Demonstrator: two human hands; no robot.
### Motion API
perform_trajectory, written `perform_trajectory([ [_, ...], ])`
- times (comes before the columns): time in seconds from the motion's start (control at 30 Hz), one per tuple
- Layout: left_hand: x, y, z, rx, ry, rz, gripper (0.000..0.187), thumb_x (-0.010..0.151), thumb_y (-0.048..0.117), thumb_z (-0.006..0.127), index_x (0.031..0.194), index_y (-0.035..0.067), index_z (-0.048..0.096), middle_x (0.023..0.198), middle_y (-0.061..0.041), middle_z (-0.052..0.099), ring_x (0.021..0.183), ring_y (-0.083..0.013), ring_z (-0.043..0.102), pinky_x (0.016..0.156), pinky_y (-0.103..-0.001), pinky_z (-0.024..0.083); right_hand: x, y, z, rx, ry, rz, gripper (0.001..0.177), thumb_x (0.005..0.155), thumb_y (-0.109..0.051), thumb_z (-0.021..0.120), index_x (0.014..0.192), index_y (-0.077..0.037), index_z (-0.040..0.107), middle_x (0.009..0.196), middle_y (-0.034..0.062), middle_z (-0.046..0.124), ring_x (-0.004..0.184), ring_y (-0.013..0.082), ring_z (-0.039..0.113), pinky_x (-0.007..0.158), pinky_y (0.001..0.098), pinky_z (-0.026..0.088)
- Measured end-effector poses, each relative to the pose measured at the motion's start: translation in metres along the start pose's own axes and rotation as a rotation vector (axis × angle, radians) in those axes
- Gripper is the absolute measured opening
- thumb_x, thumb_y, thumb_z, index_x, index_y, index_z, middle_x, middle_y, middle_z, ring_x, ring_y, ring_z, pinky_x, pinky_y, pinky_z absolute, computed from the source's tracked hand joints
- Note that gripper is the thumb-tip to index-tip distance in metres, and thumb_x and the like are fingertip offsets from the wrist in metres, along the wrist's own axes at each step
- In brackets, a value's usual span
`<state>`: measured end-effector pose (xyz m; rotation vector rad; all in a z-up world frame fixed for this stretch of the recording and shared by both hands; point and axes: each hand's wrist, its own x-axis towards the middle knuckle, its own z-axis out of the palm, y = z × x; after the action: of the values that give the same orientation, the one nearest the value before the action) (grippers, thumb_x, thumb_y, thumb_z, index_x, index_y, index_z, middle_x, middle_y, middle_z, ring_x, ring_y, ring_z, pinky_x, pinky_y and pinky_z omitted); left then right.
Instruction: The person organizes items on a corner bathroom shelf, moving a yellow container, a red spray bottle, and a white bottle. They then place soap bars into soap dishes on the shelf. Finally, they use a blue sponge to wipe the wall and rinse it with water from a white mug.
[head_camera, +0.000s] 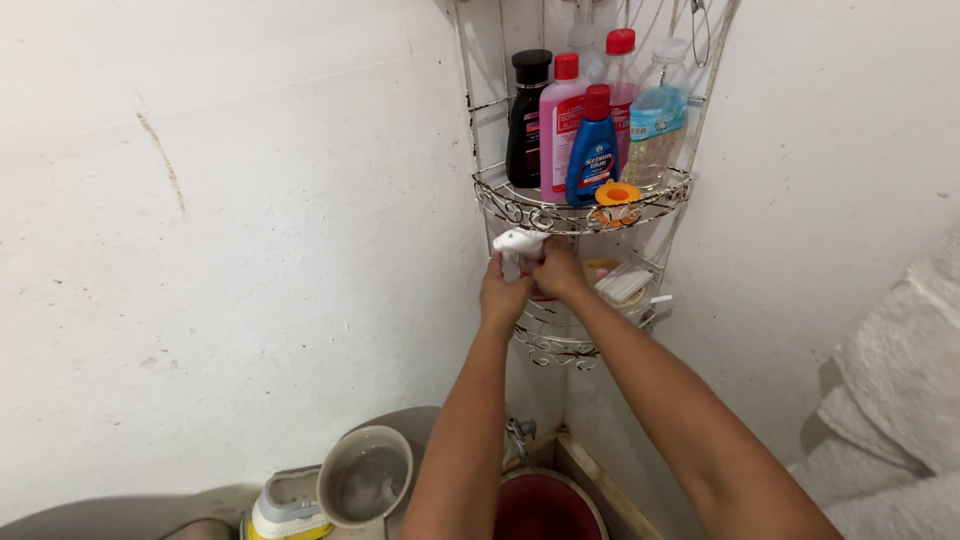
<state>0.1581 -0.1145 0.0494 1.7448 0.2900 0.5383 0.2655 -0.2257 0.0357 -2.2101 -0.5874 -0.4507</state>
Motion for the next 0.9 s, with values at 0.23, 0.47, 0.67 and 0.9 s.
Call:
perform_trajectory([
  [0.23,-0.012,0.000,-0.021,0.063,0.016,-0.079,0.090,0.069,0.017,0.083,0.150,0.011,0.044,0.140,-0.019,0.059,0.128,-0.0319,0.059,0.104,-0.039,0.049,-0.040,-0.051,-0.017,0.241,0.071,0.061,0.045,0.081,-0.020,0.082,0.112,0.005,0.060,0.095,0.0160,0.075,0.085,0.0271,0.078,0.078,0.0377,0.061],
  [0.47,-0.012,-0.015,-0.032,0.083,0.018,-0.087,0.064,0.080,0.018,0.074,0.140,0.008,0.056,0.128,-0.015,0.072,0.115,-0.0297,0.071,0.094,-0.039,0.056,-0.066,-0.111,-0.031,0.304,0.062,-0.074,0.040,0.079,-0.013,0.078,0.115,0.001,0.066,0.117,0.0170,0.066,0.092,0.0283,0.075,0.081,0.0388,0.060],
  [0.67,-0.036,0.023,-0.059,0.074,-0.011,0.011,0.067,0.075,0.027,0.083,0.137,0.010,0.063,0.124,-0.013,0.077,0.113,-0.0263,0.072,0.094,-0.037,0.055,-0.064,-0.167,-0.062,0.222,0.073,-0.072,0.044,0.081,-0.027,0.082,0.111,0.001,0.067,0.108,0.0178,0.071,0.091,0.0322,0.074,0.081,0.0418,0.058],
  [0.9,-0.032,0.065,-0.093,0.014,0.066,-0.012,0.129,0.058,0.022,0.095,0.156,-0.003,0.017,0.138,-0.021,0.060,0.126,-0.0292,0.062,0.102,-0.036,0.052,-0.030,-0.240,-0.141,0.280,0.088,0.013,0.050,0.081,-0.036,0.083,0.113,-0.002,0.066,0.098,0.0143,0.076,0.088,0.0271,0.076,0.080,0.0403,0.059],
])
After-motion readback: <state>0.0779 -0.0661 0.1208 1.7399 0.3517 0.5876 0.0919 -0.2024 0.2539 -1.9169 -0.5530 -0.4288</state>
